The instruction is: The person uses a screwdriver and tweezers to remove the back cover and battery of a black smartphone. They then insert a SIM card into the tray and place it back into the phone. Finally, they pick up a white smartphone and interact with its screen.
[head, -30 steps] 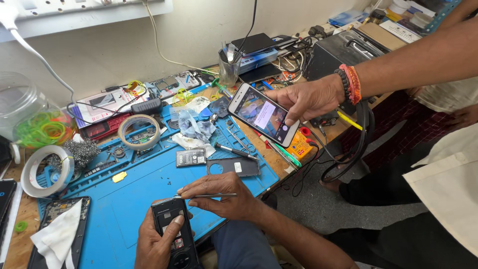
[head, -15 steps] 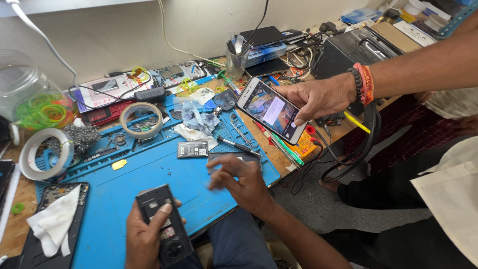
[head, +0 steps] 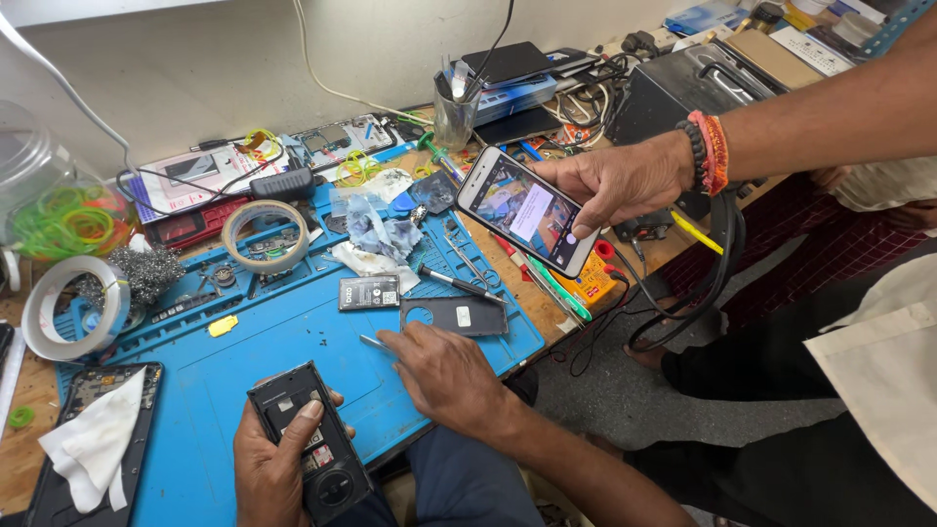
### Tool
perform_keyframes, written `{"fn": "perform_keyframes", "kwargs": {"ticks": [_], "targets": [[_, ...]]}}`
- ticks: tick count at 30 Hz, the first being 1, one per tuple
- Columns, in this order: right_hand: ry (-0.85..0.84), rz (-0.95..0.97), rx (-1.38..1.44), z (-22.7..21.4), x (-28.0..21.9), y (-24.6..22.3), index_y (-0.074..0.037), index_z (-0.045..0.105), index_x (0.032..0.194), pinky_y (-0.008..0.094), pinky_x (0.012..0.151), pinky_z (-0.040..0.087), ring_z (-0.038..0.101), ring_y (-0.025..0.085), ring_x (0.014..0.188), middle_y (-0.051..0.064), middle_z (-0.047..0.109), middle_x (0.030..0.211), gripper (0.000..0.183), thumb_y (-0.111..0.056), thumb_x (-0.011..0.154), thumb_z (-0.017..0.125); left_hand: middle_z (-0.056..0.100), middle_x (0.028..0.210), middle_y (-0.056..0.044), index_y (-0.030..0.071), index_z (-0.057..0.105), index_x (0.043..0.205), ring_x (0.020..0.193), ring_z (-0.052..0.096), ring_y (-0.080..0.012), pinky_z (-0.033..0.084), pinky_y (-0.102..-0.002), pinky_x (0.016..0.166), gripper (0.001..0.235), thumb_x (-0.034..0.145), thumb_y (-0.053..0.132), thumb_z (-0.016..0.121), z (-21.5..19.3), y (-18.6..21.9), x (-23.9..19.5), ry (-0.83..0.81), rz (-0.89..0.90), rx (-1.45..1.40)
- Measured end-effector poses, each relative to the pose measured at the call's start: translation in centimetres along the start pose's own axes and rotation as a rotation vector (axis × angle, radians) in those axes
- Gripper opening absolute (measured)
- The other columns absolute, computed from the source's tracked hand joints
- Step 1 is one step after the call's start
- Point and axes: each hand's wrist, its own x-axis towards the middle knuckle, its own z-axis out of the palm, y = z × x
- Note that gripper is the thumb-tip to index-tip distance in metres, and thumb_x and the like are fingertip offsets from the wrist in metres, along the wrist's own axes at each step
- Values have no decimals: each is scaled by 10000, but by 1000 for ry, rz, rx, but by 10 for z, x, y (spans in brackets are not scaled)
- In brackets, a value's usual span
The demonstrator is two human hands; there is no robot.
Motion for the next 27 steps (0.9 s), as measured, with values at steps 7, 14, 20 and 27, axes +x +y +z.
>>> {"fn": "perform_keyframes", "kwargs": {"ticks": [7, 14, 20, 27], "targets": [[195, 40, 271, -8, -14, 4, 3, 700, 1254, 361, 716, 558, 704, 245, 807, 138, 715, 955, 337, -47, 920, 703, 725, 895, -255, -24, 551, 1198, 637, 744, -292, 630, -398, 481, 320, 889, 25, 618, -9, -10, 9, -15, -14, 59], [862, 337, 1238, -42, -47, 23, 15, 686, 1293, 308, 726, 544, 667, 163, 792, 92, 681, 918, 329, -51, 971, 687, 732, 899, -272, -30, 551, 1205, 649, 752, -317, 649, -427, 494, 341, 874, 27, 611, -15, -19, 14, -30, -32, 91], [1007, 87, 1261, -70, -69, 17, -7, 570, 1218, 338, 732, 588, 697, 209, 773, 136, 706, 910, 252, -157, 1021, 618, 722, 909, -263, -30, 547, 1210, 699, 762, -301, 662, -426, 527, 335, 885, 28, 604, -15, -18, 10, -40, -1, 64], [728, 84, 1598, -82, -75, 25, 25, 533, 1356, 219, 523, 514, 648, 147, 607, 128, 691, 771, 312, -175, 1134, 622, 725, 922, -260, -31, 518, 1238, 666, 755, -327, 658, -427, 508, 371, 879, 18, 596, -18, -17, 11, -65, 4, 58]]}}
